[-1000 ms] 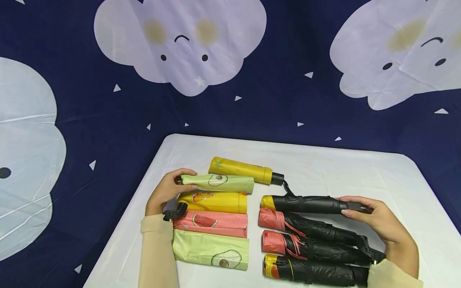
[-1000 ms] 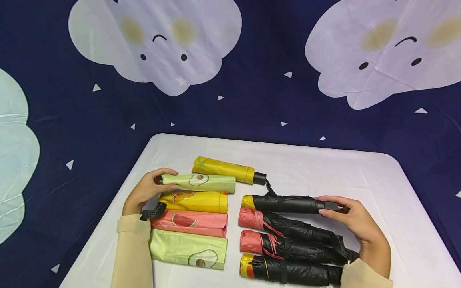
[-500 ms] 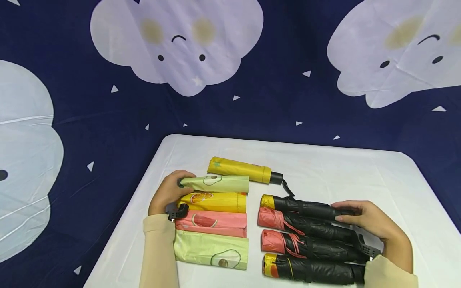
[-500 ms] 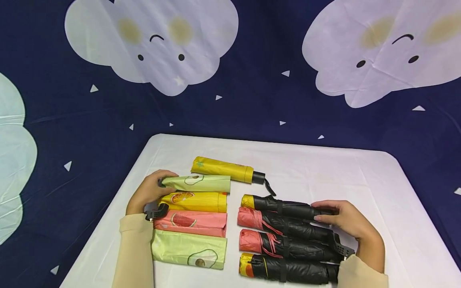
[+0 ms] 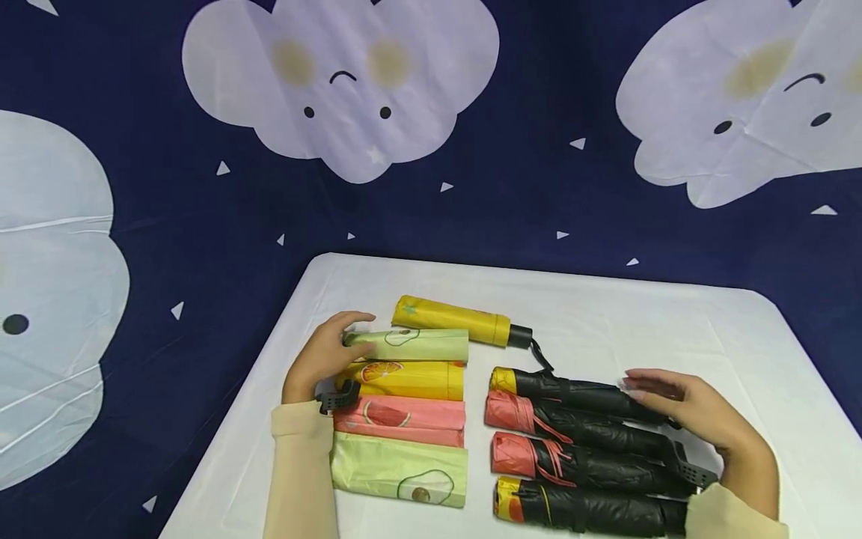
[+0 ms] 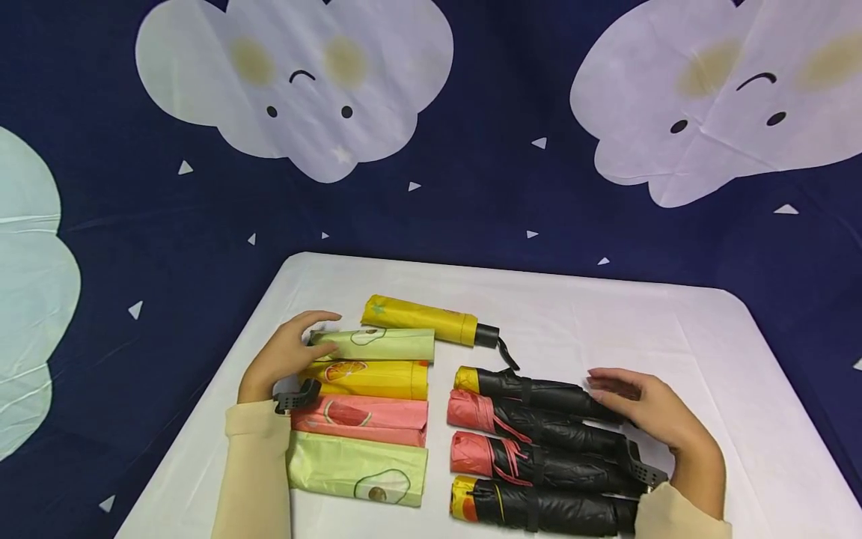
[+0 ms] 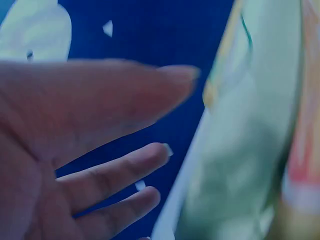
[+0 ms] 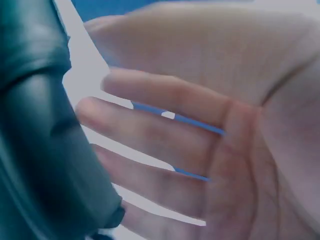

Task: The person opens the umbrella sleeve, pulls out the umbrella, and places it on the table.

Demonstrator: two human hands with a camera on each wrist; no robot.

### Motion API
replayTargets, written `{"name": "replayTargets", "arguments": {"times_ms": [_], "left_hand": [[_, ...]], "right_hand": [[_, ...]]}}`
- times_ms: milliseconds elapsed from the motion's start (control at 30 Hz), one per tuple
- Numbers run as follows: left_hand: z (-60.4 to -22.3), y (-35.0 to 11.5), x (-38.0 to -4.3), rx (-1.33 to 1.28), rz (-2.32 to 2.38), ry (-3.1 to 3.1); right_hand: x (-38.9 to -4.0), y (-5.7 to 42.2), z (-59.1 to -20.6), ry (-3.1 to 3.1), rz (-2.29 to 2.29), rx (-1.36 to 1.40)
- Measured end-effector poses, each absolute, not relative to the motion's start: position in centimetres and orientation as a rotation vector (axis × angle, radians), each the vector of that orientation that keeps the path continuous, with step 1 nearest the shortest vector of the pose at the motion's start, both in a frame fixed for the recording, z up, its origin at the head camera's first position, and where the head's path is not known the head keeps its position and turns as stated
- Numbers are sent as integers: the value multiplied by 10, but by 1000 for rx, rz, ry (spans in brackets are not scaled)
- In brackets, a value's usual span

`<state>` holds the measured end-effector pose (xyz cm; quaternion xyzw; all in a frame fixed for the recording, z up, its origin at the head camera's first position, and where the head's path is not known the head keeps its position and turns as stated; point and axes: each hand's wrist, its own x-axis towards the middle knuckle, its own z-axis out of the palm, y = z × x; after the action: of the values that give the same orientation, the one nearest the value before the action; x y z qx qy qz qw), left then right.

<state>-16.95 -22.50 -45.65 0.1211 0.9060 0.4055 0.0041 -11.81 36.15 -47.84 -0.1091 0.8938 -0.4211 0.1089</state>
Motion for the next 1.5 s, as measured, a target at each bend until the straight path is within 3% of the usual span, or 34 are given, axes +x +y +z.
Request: {"name": "replayTargets", "arguments": {"times_ms": [167, 367, 533, 700, 1033, 1333, 1500], "left_hand": [[-438, -199, -163, 444, 1376, 2894], [-432, -159, -162, 605, 1400, 2921], [-438, -135, -168, 684, 1377, 2899], [-454, -119, -175, 692, 1325, 2870], [-485, -123, -187, 418, 1543, 2941], [-494, -139, -201, 53, 1497, 3026], [-497, -142, -198, 35, 1488, 2887]], "right_hand": [[-117, 342, -455, 2777, -1242, -178], [-121, 293, -436, 2911, -1149, -348], [-153, 246, -439, 2970, -1013, -562], [-187, 217, -454, 2983, -919, -577], [-221, 184, -476, 2911, -683, -626], [-220, 183, -488, 2944, -693, -588], [-218, 186, -489, 2950, -748, -635]]}}
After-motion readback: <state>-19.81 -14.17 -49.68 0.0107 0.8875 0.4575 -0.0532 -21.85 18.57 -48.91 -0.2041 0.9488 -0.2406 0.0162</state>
